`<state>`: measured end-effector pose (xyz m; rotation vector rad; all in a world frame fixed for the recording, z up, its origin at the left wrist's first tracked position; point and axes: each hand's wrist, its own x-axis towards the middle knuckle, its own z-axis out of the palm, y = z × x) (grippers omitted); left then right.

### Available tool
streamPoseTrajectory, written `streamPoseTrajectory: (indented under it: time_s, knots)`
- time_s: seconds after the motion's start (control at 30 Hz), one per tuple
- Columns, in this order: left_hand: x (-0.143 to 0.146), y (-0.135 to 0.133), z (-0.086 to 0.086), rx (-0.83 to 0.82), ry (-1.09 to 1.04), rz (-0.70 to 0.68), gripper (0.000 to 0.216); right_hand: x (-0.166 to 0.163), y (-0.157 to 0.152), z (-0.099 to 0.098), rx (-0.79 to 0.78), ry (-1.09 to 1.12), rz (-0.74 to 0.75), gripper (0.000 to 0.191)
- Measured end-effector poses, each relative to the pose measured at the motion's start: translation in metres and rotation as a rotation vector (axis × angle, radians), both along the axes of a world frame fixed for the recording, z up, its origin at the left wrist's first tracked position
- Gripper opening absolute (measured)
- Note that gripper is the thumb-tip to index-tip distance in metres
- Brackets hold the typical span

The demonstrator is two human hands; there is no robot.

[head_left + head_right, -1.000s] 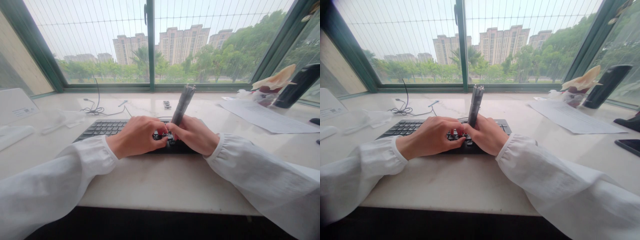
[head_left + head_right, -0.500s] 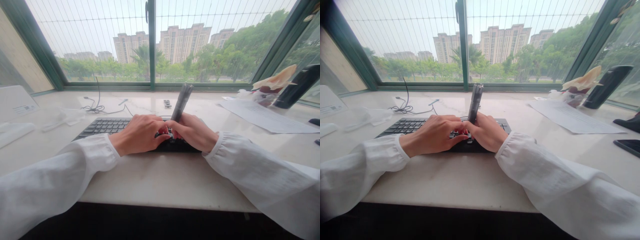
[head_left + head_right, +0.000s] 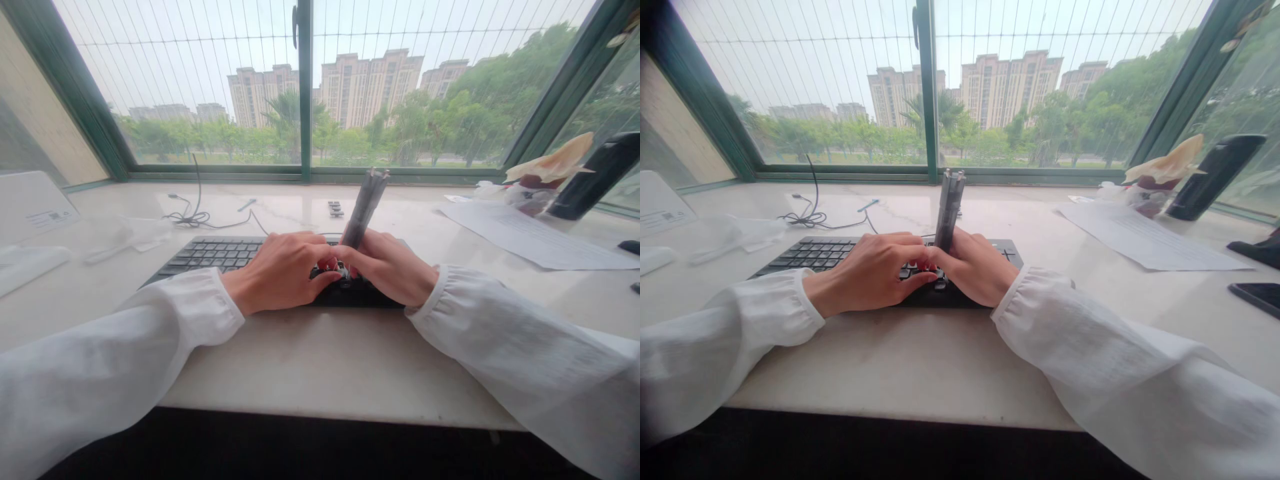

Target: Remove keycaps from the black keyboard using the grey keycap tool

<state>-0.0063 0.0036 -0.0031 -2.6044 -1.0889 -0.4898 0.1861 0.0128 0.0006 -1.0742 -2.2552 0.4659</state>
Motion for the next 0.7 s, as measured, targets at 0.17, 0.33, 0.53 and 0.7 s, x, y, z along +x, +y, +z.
streamPoseTrajectory:
  time_s: [0.17,0.33,0.53,0.7]
  knots:
    - [-0.002,0.001,-0.002,-0.014,-0.014,-0.025,0.023,0.004,0.006,0.003,-0.062,-0.015,0.071,0.037]
    - [-0.002,0.002,-0.003,-0.014,-0.037,-0.025,0.02,0.009,0.011,0.005,-0.082,-0.082,0.105,0.039]
    - [-0.002,0.002,-0.002,-0.05,-0.079,-0.032,0.018,0.02,0.022,0.003,-0.198,-0.059,0.275,0.026]
    - [0.0,0.001,0.0,-0.075,-0.09,-0.017,0.019,0.022,0.024,0.003,-0.263,0.003,0.293,0.016]
